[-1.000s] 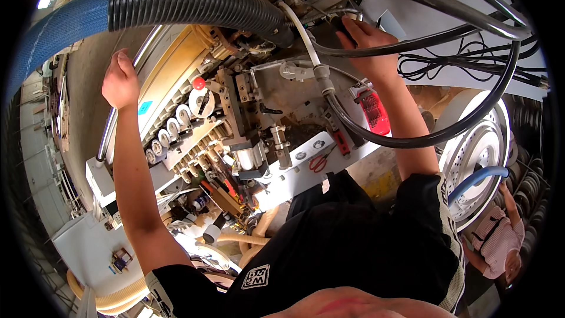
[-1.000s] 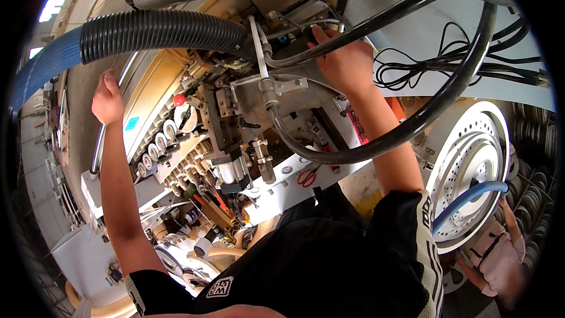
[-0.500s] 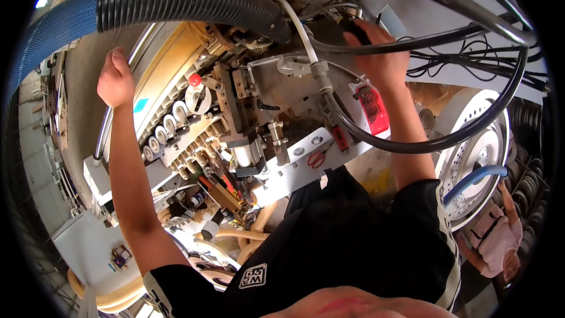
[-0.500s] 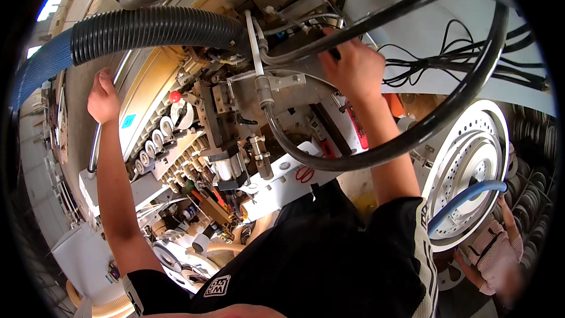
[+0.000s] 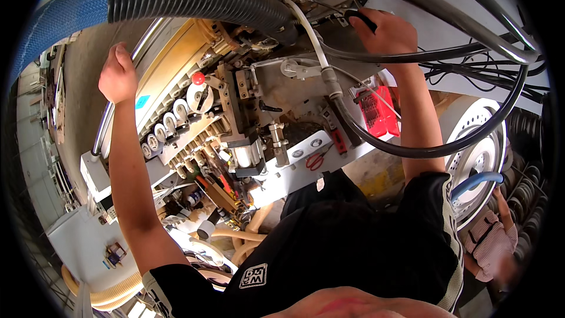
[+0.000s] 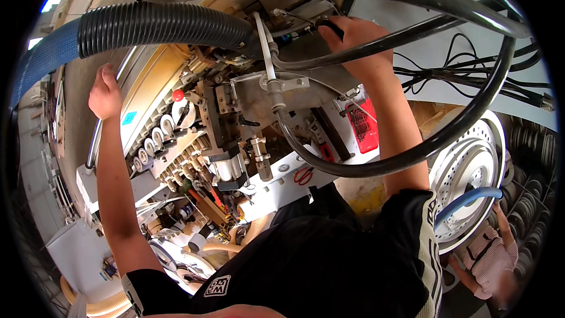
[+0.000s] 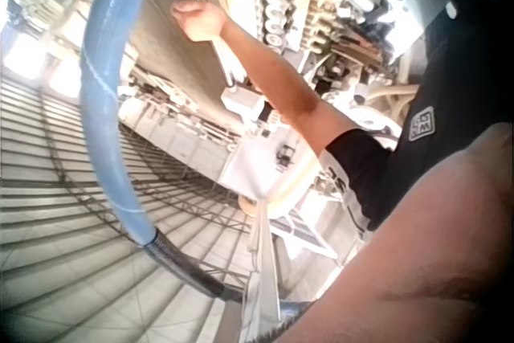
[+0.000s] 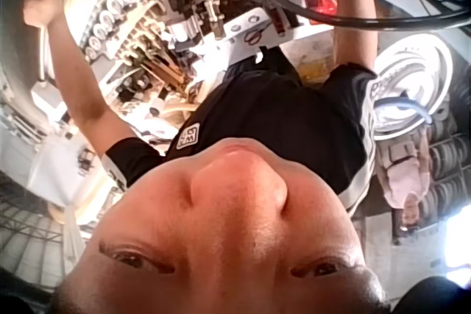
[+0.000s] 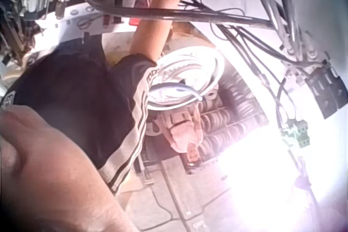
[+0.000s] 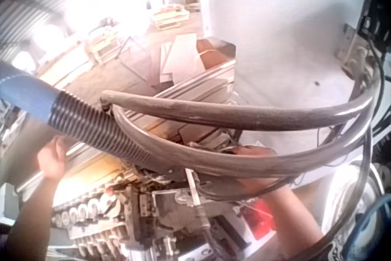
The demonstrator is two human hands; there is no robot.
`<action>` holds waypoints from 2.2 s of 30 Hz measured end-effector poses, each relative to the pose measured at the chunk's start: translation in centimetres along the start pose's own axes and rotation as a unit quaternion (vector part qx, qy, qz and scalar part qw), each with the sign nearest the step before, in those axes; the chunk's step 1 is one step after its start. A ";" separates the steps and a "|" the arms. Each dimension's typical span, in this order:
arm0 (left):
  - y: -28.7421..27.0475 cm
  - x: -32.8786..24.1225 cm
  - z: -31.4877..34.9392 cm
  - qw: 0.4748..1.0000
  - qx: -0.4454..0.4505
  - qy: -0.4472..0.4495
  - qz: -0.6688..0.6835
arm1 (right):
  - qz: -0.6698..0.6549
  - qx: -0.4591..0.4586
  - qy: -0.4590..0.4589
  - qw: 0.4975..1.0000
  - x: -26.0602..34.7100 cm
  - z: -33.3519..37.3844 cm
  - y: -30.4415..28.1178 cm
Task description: The person uses a wrench to adjust bolts on an industrial machine, moves a blue hose, and continues to manipulate components on the machine's side.
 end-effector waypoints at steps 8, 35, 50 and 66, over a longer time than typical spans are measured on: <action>-0.1 0.0 0.1 1.000 0.002 -0.003 0.007 | 0.006 -0.001 -0.025 1.000 0.6 -0.8 -0.8; -0.2 0.1 0.1 1.000 0.008 -0.017 -0.001 | 0.064 0.036 -0.026 0.997 1.6 -3.6 -3.1; -0.1 -0.1 0.1 1.000 -0.002 0.008 -0.010 | 0.030 -0.011 -0.032 0.999 0.6 -2.7 -3.6; 0.2 0.4 0.1 1.000 -0.007 0.004 -0.008 | 0.078 0.063 -0.013 0.995 2.3 -3.8 -3.7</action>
Point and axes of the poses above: each hand's wrist, its own z-axis away from the middle knuckle, its own y-axis out of the palm, x = y × z, the point moved 3 cm from there along -z, towards the middle knuckle, and after that the axes turned 13 degrees about z, right-handed, at the moved point
